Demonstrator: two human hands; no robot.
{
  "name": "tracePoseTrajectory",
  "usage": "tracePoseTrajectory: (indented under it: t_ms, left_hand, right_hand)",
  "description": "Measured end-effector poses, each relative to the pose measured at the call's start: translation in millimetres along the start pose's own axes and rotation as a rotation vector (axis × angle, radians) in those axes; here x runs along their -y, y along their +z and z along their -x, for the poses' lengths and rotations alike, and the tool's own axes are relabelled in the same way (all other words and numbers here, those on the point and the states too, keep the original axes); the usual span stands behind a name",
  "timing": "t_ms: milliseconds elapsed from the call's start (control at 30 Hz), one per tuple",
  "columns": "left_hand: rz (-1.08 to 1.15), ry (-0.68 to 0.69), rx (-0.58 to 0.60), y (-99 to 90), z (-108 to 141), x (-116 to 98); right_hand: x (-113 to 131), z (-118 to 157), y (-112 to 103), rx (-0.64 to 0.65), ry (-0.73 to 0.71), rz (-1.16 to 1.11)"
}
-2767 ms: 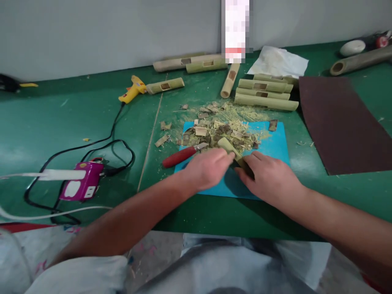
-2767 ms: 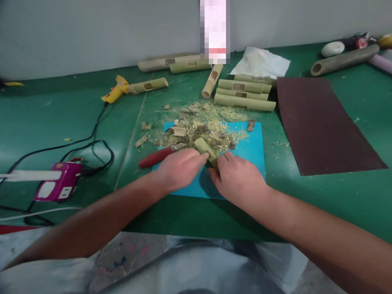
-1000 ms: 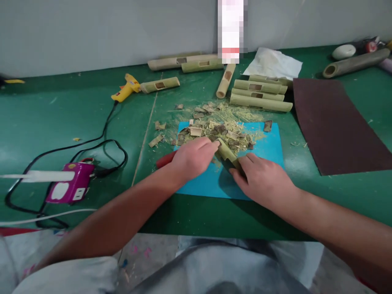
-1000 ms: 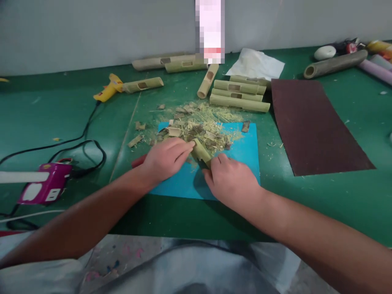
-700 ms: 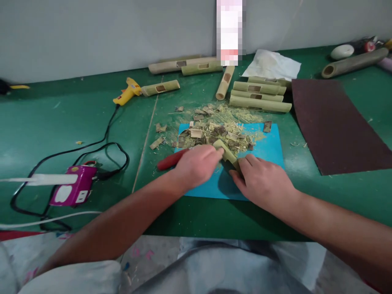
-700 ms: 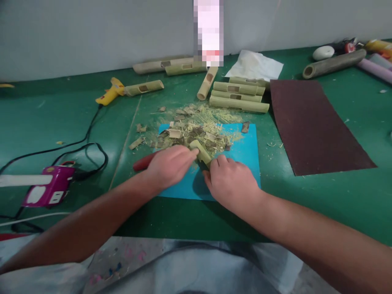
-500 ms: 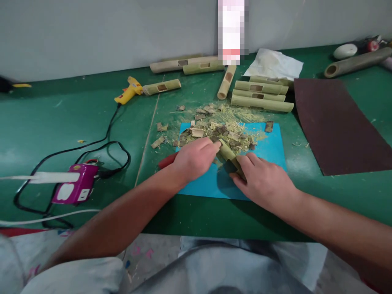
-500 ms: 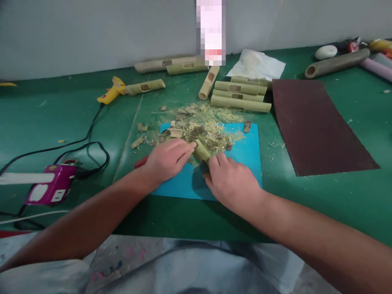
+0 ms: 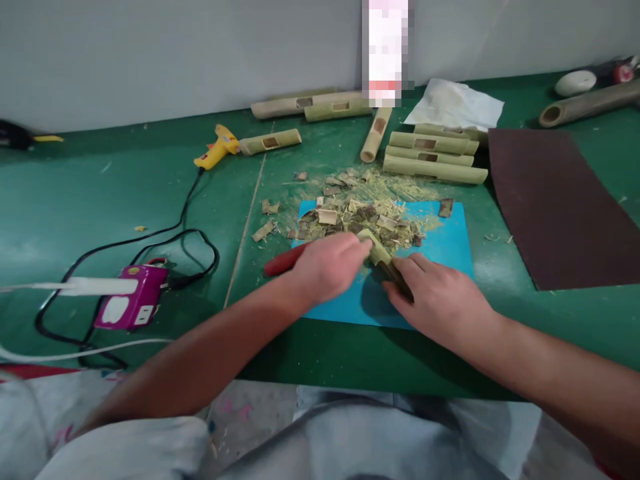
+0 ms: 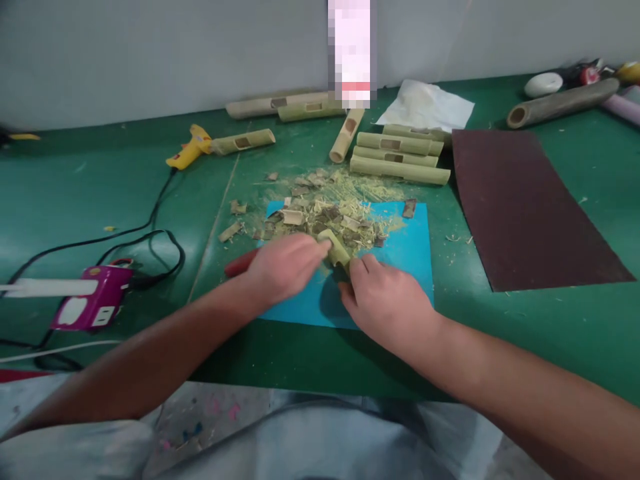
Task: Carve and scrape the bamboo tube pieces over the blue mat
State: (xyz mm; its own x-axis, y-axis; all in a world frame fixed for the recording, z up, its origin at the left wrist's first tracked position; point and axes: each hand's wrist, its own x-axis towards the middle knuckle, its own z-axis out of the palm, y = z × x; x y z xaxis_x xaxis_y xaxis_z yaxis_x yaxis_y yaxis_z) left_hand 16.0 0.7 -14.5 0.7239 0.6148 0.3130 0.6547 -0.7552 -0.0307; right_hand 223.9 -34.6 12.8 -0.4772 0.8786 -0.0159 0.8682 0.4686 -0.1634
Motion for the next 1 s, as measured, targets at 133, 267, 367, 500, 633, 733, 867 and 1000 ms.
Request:
tracePoseTrajectory:
  t_ms: [133,267,367,500,633,733,867,1000]
  left_hand:
    - [0.049,-0.004,-0.029,1.9,-0.3,2.9]
    - [0.075,-0.025,-0.023,2.8,-1.2,2.9]
    - [0.058,-0.011,-0.014,2.7,-0.7,1.1]
    - [0.046,-0.005,-0.028,2.7,-0.2,-0.7]
    - [0.04,-0.072,-0.015,3.4,-0.7,0.4]
    - [0.046,-0.018,-0.017,3.8,-1.3,1.5]
    - [0.054,-0.115,-0.016,1.7,-2.2,2.0]
    - [0.043,0.03,-0.032,0.2,-2.1,0.7]
  right_hand:
    - [-0.5,0.2,2.7,-0.016,-0.006,0.008]
    - [0.1,0.2,1.9,0.01,0.002,0.014]
    - [0.3,0.0,0.9,0.013,0.008,0.016]
    - [0.2,0.2,1.3,-0.006,-0.006,0.01]
    - [0.3,0.6,1.8,-0.017,0.002,0.005]
    - [0.4,0.4,1.3,-0.001,-0.005,0.005]
    - [0.0,-0.2,0.8,0.004,0.015,0.007]
    - [-0.3,-0.1,0.6,0.005,0.008,0.012]
